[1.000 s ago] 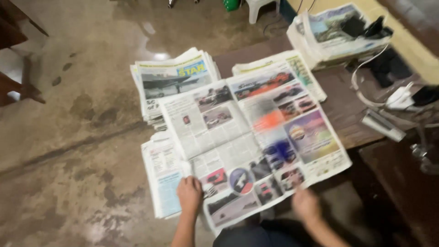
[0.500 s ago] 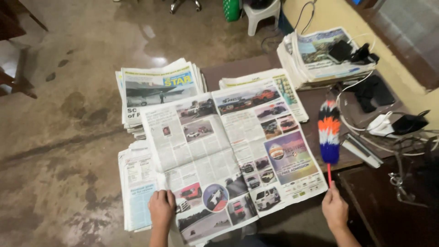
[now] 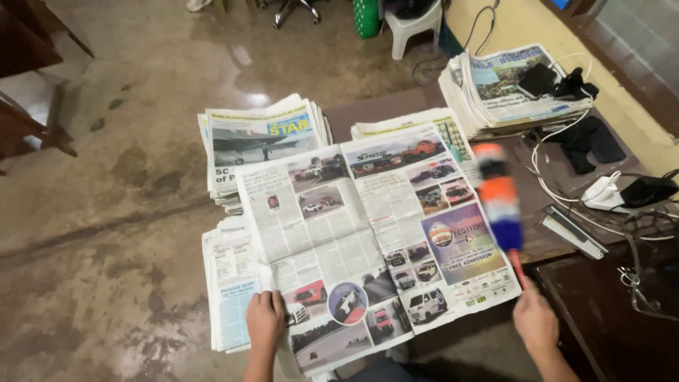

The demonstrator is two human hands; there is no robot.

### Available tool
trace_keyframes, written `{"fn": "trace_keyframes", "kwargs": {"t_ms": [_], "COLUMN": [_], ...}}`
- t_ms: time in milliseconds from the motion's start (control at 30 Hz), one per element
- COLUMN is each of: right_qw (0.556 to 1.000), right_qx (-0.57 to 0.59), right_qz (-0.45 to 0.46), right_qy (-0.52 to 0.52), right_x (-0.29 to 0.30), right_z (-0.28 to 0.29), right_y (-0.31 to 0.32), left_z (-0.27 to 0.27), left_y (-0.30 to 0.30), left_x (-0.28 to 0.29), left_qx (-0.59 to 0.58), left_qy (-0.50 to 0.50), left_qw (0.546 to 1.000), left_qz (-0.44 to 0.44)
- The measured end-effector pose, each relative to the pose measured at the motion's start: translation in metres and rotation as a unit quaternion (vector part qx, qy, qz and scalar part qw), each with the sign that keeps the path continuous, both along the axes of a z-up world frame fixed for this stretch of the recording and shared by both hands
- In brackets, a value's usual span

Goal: Dusting and organizing stacks of newspapers using a duster.

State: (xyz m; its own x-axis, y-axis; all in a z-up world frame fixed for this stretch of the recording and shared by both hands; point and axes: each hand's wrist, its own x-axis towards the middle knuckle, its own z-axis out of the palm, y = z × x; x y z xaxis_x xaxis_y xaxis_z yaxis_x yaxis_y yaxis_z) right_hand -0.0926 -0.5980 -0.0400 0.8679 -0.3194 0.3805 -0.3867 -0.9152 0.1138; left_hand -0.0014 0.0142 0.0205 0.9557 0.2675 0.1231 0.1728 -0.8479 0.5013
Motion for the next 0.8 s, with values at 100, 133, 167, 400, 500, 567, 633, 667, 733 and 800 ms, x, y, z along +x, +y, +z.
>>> {"fn": "trace_keyframes", "kwargs": {"t_ms": [100, 133, 167, 400, 500, 567, 633, 667, 733, 800], "right_qw": [0.964, 0.964, 0.963, 0.979, 0.987, 0.946, 0.933, 0.918, 0.905, 0.891], "right_qx": [0.244, 0.246, 0.249, 0.089, 0.119, 0.298, 0.334, 0.368, 0.410, 0.449], "right_qz": [-0.104, -0.103, -0.100, -0.141, -0.043, -0.068, -0.093, -0.116, -0.094, -0.069], "right_qy": [-0.007, -0.012, -0.018, 0.115, 0.101, 0.112, 0.101, 0.093, 0.059, -0.004], "right_x": [0.014, 0.018, 0.026, 0.068, 0.078, 0.092, 0.098, 0.100, 0.077, 0.084], "right_z": [0.003, -0.013, -0.030, 0.001, -0.001, -0.010, -0.058, -0.082, -0.095, -0.081], "right_y": [-0.017, -0.030, -0.043, -0.039, -0.035, -0.040, -0.075, -0.092, -0.097, -0.097], "left_z": [0.018, 0.023, 0.027, -0.043, -0.086, -0.085, -0.083, -0.081, -0.059, -0.038], "left_y": [-0.024, -0.032, -0.040, -0.036, -0.022, -0.016, -0.010, -0.006, -0.001, -0.001], "left_x": [-0.008, -0.014, -0.019, -0.066, -0.082, -0.079, -0.073, -0.074, -0.087, -0.069], "left_qx": [0.107, 0.076, 0.045, -0.086, -0.089, -0.144, -0.139, -0.133, -0.135, -0.147], "left_qy": [0.104, 0.121, 0.136, 0.131, 0.180, 0.151, 0.103, 0.056, 0.103, 0.126], "left_qw": [0.987, 0.986, 0.981, 0.964, 0.940, 0.942, 0.954, 0.962, 0.961, 0.962], "left_qz": [0.054, 0.091, 0.130, 0.214, 0.274, 0.262, 0.245, 0.230, 0.217, 0.191]}}
